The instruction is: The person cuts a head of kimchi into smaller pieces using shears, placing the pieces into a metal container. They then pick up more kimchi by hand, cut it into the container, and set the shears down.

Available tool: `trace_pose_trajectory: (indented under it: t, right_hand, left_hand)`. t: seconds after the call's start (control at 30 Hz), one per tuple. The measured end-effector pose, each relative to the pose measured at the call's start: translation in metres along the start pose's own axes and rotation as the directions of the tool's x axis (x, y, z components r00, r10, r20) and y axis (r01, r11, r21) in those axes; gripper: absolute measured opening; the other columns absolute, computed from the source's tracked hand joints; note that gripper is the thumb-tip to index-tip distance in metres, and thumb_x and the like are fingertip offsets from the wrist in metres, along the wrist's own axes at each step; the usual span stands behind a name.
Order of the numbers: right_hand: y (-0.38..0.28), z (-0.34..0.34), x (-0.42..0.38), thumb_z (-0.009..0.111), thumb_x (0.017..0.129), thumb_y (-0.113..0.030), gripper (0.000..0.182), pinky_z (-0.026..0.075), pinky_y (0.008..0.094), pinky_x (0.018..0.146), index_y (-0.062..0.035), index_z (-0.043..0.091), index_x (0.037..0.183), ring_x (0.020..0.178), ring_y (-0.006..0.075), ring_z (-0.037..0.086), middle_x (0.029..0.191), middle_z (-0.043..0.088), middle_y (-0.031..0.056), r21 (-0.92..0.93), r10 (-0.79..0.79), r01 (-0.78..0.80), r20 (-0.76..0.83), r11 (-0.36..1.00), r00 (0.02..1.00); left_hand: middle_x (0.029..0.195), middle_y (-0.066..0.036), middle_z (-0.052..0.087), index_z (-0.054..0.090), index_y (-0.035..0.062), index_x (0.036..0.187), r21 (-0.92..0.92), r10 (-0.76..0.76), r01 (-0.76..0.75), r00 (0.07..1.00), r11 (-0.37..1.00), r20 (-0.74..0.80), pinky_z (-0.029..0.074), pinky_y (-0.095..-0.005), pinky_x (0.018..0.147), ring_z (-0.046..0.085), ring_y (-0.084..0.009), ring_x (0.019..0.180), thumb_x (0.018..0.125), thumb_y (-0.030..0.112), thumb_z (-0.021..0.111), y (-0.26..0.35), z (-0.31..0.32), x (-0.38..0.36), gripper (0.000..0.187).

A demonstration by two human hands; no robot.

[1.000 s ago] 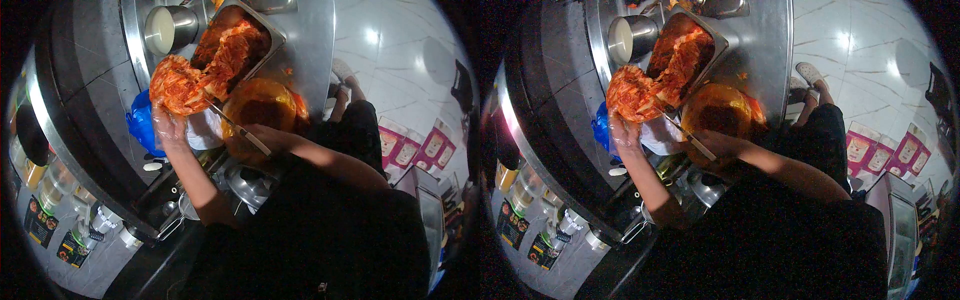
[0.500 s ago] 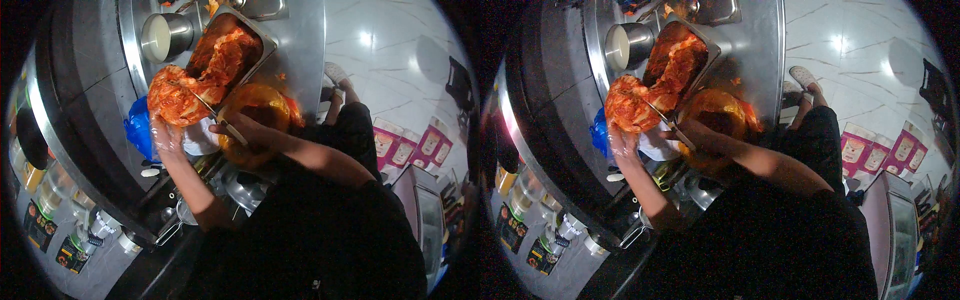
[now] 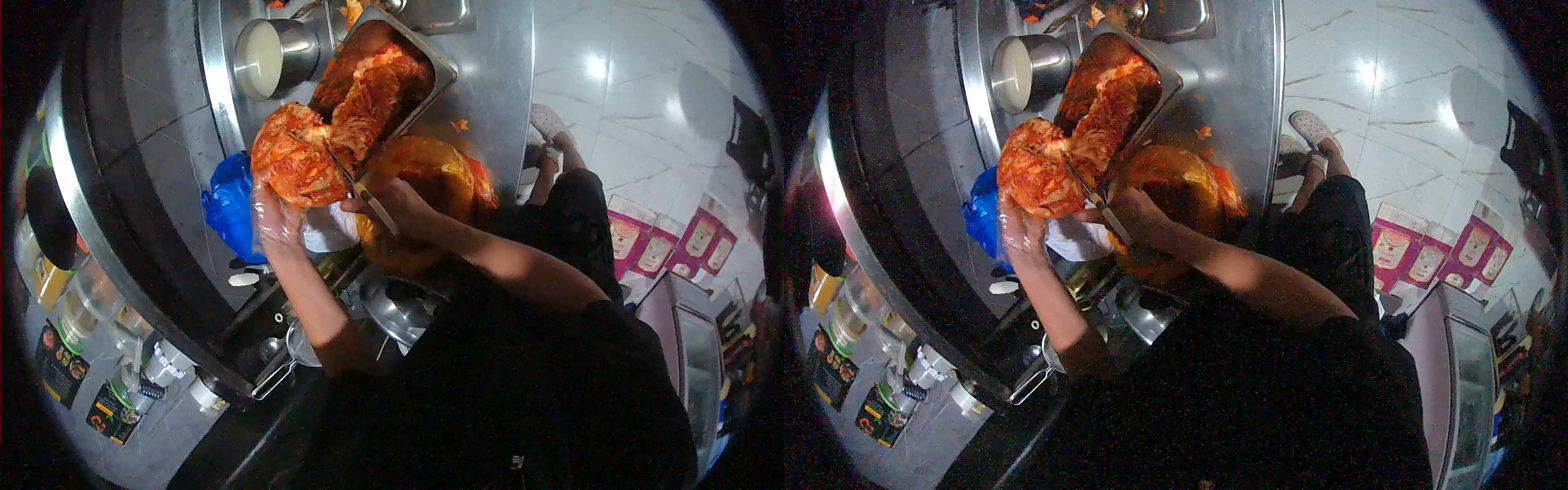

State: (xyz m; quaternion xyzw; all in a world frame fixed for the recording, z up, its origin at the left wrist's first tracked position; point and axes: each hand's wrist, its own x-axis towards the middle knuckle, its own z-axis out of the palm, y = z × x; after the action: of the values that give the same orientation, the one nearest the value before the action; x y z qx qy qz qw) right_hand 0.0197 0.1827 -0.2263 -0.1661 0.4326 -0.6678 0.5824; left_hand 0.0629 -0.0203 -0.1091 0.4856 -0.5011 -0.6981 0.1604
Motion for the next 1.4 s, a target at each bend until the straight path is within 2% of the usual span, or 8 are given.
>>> trace_pose_trajectory:
  t: [0.03,0.1,0.13,0.17,0.27,0.43,0.57,1.4]
  right_hand:
    - [-0.004,-0.002,-0.009,0.071,0.092,-0.042,0.037,0.051,0.0384,0.07,-0.0077,0.063,0.105,0.073,0.0238,0.065,0.077,0.06,0.0093,0.105,0.043,-0.045,0.023,0.993,0.999]
    - [0.035,-0.003,-0.018,0.069,0.093,-0.04,0.035,0.053,0.0387,0.078,-0.0083,0.064,0.106,0.082,0.0228,0.068,0.085,0.065,0.0076,-0.134,-0.404,0.414,0.096,0.901,0.91]
    - [0.045,-0.002,-0.023,0.068,0.093,-0.039,0.035,0.052,0.0387,0.082,-0.008,0.065,0.108,0.087,0.0228,0.068,0.09,0.067,0.0081,-0.129,-0.455,0.474,0.154,0.871,0.877]
    - [0.054,0.0,-0.027,0.066,0.093,-0.038,0.035,0.052,0.0388,0.087,-0.0077,0.065,0.111,0.093,0.0227,0.068,0.095,0.069,0.0085,-0.118,-0.503,0.533,0.21,0.838,0.838]
    - [0.048,-0.002,-0.042,0.061,0.091,-0.033,0.042,0.047,0.0386,0.104,-0.0048,0.064,0.122,0.113,0.024,0.066,0.114,0.071,0.0135,0.1,-0.166,0.147,0.226,0.984,0.96]
    - [0.047,-0.012,-0.038,0.061,0.092,-0.033,0.041,0.048,0.0399,0.101,-0.0047,0.065,0.121,0.11,0.0251,0.066,0.112,0.07,0.014,-0.301,0.038,-0.051,-0.047,0.952,0.998]
    - [0.039,-0.027,-0.026,0.061,0.092,-0.033,0.04,0.048,0.041,0.099,-0.0047,0.065,0.119,0.107,0.0261,0.066,0.11,0.07,0.0143,-0.412,0.124,-0.22,-0.248,0.884,0.961]
    - [0.021,-0.037,0.002,0.061,0.094,-0.034,0.034,0.051,0.0475,0.086,-0.0045,0.066,0.111,0.092,0.0318,0.066,0.101,0.07,0.0163,-0.476,0.11,-0.343,-0.451,0.81,0.886]
  left_hand:
    - [0.141,-0.016,0.056,0.049,0.0034,0.141,-0.008,0.001,-0.001,1.0,1.0,-0.009,0.05,-0.0515,0.106,0.057,-0.0332,0.127,0.096,0.025,0.061,0.0,0.003,0.0,0.052]
    - [0.14,-0.016,0.057,0.049,0.0032,0.141,-0.036,0.0,-0.001,1.0,0.999,-0.023,0.05,-0.0521,0.106,0.056,-0.0329,0.127,0.096,0.025,0.061,0.0,0.011,-0.004,0.052]
    - [0.135,-0.016,0.06,0.052,0.003,0.138,-0.133,-0.051,0.054,0.998,0.99,0.023,0.054,-0.0495,0.102,0.061,-0.0326,0.12,0.091,0.021,0.065,0.001,0.013,-0.006,0.052]
    - [0.134,-0.016,0.06,0.052,0.0031,0.137,-0.046,0.033,-0.033,0.999,0.998,0.0,0.053,-0.0498,0.102,0.061,-0.0324,0.121,0.091,0.021,0.064,0.001,0.011,-0.01,0.051]
    - [0.133,-0.016,0.061,0.054,0.002,0.136,-0.047,-0.06,0.059,0.998,0.997,-0.002,0.049,-0.0489,0.105,0.059,-0.0318,0.122,0.092,0.02,0.063,-0.001,-0.027,0.013,0.048]
    - [0.134,-0.016,0.06,0.053,0.0021,0.136,0.175,-0.047,0.034,0.996,0.984,0.072,0.048,-0.049,0.106,0.059,-0.0318,0.123,0.092,0.02,0.062,-0.057,0.04,0.029,0.048]
    - [0.134,-0.016,0.06,0.053,0.0022,0.137,0.196,-0.063,0.026,0.98,0.98,0.188,0.048,-0.0491,0.106,0.058,-0.0318,0.123,0.092,0.02,0.062,-0.095,0.11,0.028,0.049]
    - [0.137,-0.016,0.059,0.051,0.0028,0.139,0.14,-0.023,-0.017,0.96,0.99,0.278,0.046,-0.0497,0.108,0.057,-0.0319,0.126,0.094,0.022,0.06,-0.093,0.125,0.018,0.05]
